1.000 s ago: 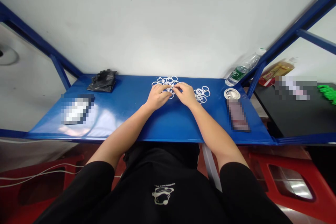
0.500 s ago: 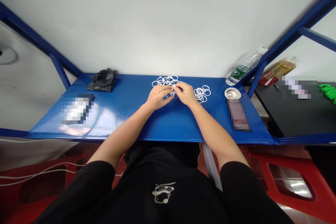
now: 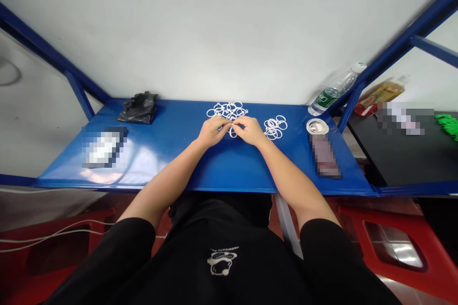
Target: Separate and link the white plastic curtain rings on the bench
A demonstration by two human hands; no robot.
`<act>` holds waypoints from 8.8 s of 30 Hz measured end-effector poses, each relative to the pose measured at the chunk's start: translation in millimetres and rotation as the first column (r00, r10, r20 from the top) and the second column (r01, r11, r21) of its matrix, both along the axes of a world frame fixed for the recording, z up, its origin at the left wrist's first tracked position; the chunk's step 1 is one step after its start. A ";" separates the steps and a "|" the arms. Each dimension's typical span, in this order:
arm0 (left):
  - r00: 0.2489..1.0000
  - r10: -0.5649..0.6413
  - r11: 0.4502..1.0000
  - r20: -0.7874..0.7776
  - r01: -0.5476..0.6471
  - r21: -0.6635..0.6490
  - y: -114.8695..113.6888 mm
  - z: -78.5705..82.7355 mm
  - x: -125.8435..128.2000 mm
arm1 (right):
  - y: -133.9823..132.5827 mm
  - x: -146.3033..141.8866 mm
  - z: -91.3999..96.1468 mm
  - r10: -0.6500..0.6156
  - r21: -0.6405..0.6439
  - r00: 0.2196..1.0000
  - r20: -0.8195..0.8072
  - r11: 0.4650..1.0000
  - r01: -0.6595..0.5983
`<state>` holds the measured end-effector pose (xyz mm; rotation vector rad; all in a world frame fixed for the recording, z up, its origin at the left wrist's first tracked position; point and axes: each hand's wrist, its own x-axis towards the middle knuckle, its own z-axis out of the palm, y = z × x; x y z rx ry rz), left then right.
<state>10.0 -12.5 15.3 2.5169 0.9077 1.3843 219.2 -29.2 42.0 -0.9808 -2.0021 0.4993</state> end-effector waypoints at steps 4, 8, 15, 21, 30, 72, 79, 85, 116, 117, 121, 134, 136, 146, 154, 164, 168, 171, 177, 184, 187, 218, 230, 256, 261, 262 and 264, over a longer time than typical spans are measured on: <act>0.998 -0.059 0.998 0.002 0.059 -0.028 0.2 1.7 0.0 | 2.0 2.6 -0.6 -0.020 -0.031 1.000 -0.013 0.999 0.019; 0.992 -0.117 0.991 0.042 0.120 -0.065 0.7 3.4 -1.0 | 2.3 3.1 0.2 -0.038 -0.105 0.997 -0.064 0.994 0.031; 0.993 -0.110 0.982 0.053 0.116 -0.146 2.2 0.8 -1.7 | 3.2 4.6 0.2 0.002 -0.185 0.997 -0.077 0.983 -0.017; 0.994 -0.095 0.982 0.059 0.104 -0.160 3.6 -2.9 -2.1 | 5.3 3.3 -2.1 -0.020 -0.228 0.997 -0.080 0.974 0.001; 0.993 -0.065 0.971 0.103 0.087 -0.225 4.7 -7.9 -1.6 | 4.6 0.0 -1.5 -0.030 -0.276 0.996 -0.085 0.961 0.006; 0.993 0.118 0.992 -0.029 -0.119 -0.039 17.3 -4.2 -20.0 | 2.0 6.4 7.1 -0.264 -0.009 0.927 0.265 0.961 0.276; 0.996 0.086 0.996 -0.013 -0.086 0.000 6.7 -6.7 -4.1 | -5.3 -4.2 2.7 -0.107 0.013 0.971 0.215 0.994 0.107; 0.998 0.042 0.999 -0.039 -0.042 -0.013 -3.5 -2.4 -0.3 | -5.1 -4.4 4.9 -0.121 0.008 0.979 0.164 0.993 0.121; 0.997 0.046 0.992 -0.060 -0.053 -0.116 2.8 -8.8 -1.0 | 4.1 0.3 -7.7 -0.014 0.177 0.991 0.131 0.984 -0.010; 0.996 0.053 0.991 -0.066 -0.060 -0.118 2.9 -9.1 -0.6 | 4.4 0.6 -7.5 -0.024 0.169 0.990 0.136 0.986 0.000; 0.994 0.100 0.991 -0.053 -0.104 -0.083 6.3 -9.9 -2.2 | 8.5 8.7 -6.6 -0.151 0.174 0.982 0.114 0.976 0.130; 0.939 0.123 0.970 -0.320 -0.181 -0.161 6.7 -9.6 -4.9 | 35.4 49.2 -21.8 -0.399 -0.034 0.898 0.185 0.911 0.412; 0.921 0.100 0.966 -0.377 -0.180 -0.184 3.7 -9.4 -2.6 | 35.8 48.2 -22.7 -0.382 -0.034 0.878 0.287 0.912 0.408; 0.881 0.148 0.926 -0.449 -0.283 -0.251 -1.8 -3.0 -1.4 | 30.7 37.0 -20.7 -0.333 0.105 0.844 0.421 0.942 0.319; 0.838 0.357 0.866 -0.411 -0.462 -0.189 6.1 -18.0 -5.4 | 20.4 17.3 -20.6 -0.116 0.039 0.815 0.568 0.993 0.114; 0.895 0.383 0.897 -0.227 -0.420 -0.140 15.8 -29.0 -10.5 | 24.4 23.1 -19.5 -0.148 0.100 0.876 0.459 0.988 0.114; 0.892 0.408 0.880 -0.192 -0.441 -0.178 14.9 -27.8 -8.8 | 21.8 21.3 -18.2 -0.161 0.104 0.888 0.432 0.986 0.128; 0.897 0.394 0.886 -0.199 -0.429 -0.177 13.3 -24.9 -7.8 | 21.1 20.6 -18.5 -0.142 0.080 0.868 0.476 0.990 0.118; 0.933 0.294 0.927 -0.205 -0.331 -0.175 8.0 -12.1 -6.1 | 20.6 18.6 -16.1 -0.155 0.127 0.866 0.475 0.986 0.107; 0.987 0.086 0.991 -0.134 -0.099 -0.094 1.3 2.5 -3.8 | 12.5 7.7 -11.9 -0.046 0.181 0.909 0.414 0.983 -0.032; 0.994 0.020 0.991 -0.110 -0.035 -0.130 1.1 2.2 -3.6 | 9.4 4.4 -9.7 0.004 0.168 0.893 0.449 0.982 -0.089; 0.997 0.039 0.988 -0.073 -0.050 -0.148 4.6 -3.0 -5.5 | 1.9 4.0 -2.6 -0.098 0.225 0.972 0.215 0.973 0.049; 0.999 -0.026 1.000 -0.035 0.026 -0.018 3.0 -2.6 -3.8 | 4.2 3.5 -9.3 -0.088 0.290 0.971 0.222 0.957 0.020; 0.877 0.259 0.909 -0.404 -0.363 -0.206 -4.2 -9.1 4.0 | 23.9 30.8 -15.1 -0.306 0.024 0.785 0.539 0.937 0.348; 0.872 0.280 0.888 -0.402 -0.395 -0.237 -4.1 -4.1 3.4 | 23.8 30.9 -13.3 -0.294 -0.010 0.739 0.606 0.926 0.376; 0.867 0.285 0.880 -0.409 -0.405 -0.246 -3.9 -3.7 3.2 | 23.8 32.1 -11.9 -0.301 -0.008 0.724 0.621 0.921 0.389; 0.852 0.304 0.860 -0.426 -0.438 -0.262 -3.4 -3.6 2.8 | 23.5 35.7 -8.1 -0.310 -0.007 0.694 0.650 0.911 0.413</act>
